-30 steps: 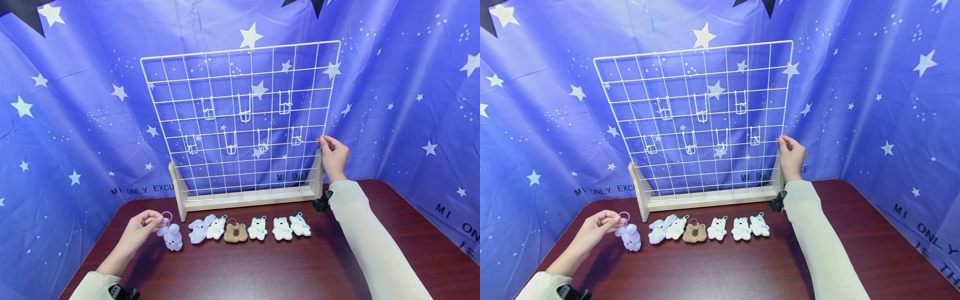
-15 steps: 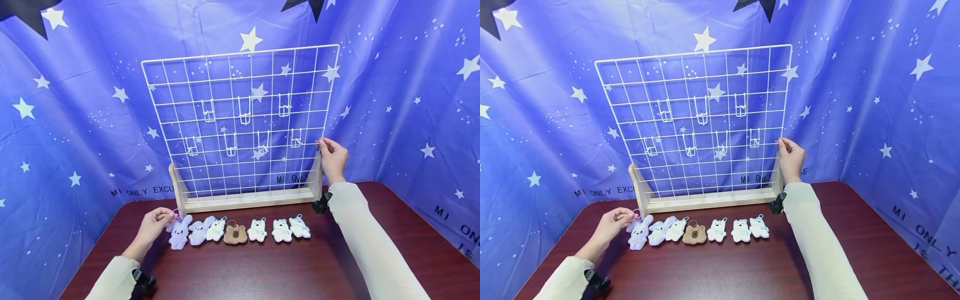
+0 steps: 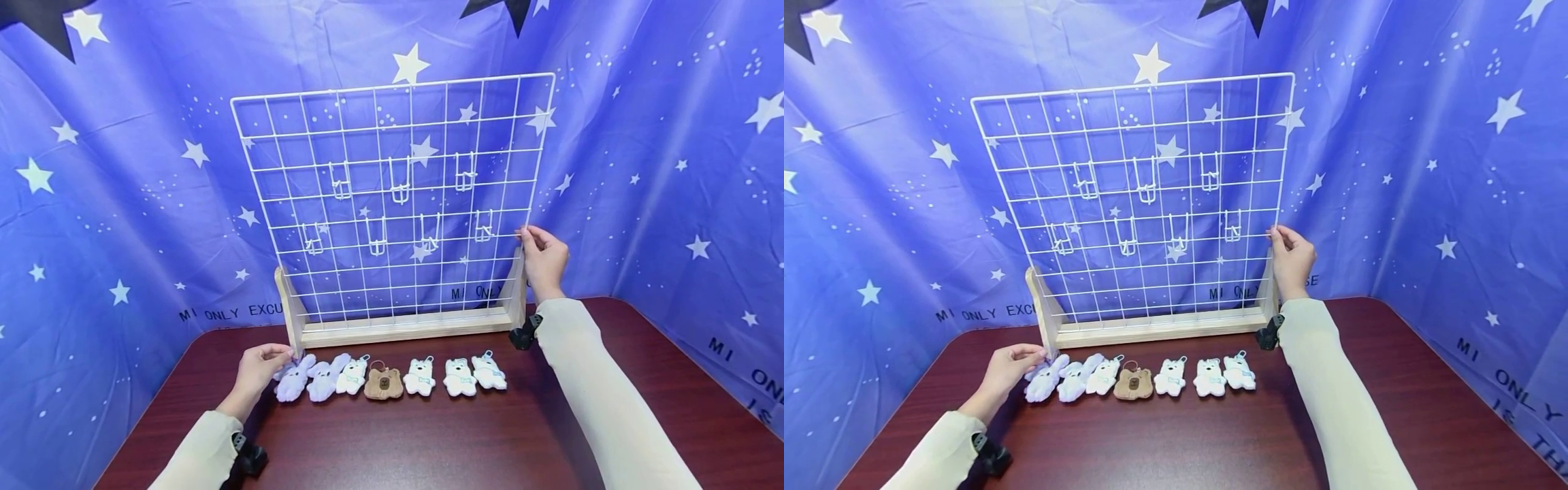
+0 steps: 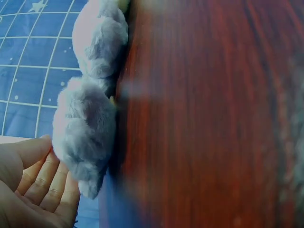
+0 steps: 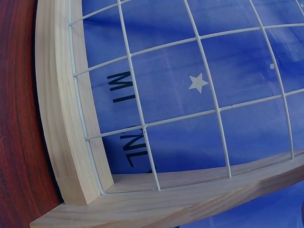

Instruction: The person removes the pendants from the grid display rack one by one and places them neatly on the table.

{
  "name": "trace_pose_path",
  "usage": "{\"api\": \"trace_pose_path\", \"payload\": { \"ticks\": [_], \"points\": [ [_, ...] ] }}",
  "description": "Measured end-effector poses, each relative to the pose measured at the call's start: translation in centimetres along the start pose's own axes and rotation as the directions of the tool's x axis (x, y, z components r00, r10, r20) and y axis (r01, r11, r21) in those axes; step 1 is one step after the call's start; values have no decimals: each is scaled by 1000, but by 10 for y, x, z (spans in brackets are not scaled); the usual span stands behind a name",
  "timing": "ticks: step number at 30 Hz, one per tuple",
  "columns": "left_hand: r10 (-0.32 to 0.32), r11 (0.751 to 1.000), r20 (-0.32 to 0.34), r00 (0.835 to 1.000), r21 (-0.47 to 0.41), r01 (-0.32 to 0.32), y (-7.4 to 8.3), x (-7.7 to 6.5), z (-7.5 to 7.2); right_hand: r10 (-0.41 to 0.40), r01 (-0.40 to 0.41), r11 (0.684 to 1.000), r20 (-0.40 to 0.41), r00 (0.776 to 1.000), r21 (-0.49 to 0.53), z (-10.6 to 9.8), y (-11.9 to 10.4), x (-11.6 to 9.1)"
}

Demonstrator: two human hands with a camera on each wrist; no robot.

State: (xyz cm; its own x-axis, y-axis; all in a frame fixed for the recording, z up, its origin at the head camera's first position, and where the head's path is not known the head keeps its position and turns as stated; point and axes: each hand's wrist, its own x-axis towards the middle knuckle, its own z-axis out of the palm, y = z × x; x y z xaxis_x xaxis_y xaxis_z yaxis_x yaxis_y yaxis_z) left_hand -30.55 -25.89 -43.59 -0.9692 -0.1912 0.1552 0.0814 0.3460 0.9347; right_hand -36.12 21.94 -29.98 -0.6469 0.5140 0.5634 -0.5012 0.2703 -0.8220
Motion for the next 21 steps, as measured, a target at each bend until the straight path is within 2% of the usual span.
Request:
{"api": "trace_pose_path", "payload": {
  "ticks": [5,11,15,19,21],
  "points": [
    [11,1000,-2,1000,-8,-11,3,2,-3,17,-17,1000,-9,1000,5,0,5,3],
    [30,1000,-7,1000,-9,-30,11,9,-8,54,-54,998,-17,998,21,2,31,19],
    [42,999,-17,999,-1,-42,16,11,-13,69,-69,998,-16,997,-12,3,38,19],
    [69,997,-36,997,44,-68,21,13,-19,82,-81,994,7,997,-80,-1,39,16],
    [103,989,-44,994,106,-98,25,16,-22,74,-68,991,51,996,-116,-7,37,17]
  ]
}}
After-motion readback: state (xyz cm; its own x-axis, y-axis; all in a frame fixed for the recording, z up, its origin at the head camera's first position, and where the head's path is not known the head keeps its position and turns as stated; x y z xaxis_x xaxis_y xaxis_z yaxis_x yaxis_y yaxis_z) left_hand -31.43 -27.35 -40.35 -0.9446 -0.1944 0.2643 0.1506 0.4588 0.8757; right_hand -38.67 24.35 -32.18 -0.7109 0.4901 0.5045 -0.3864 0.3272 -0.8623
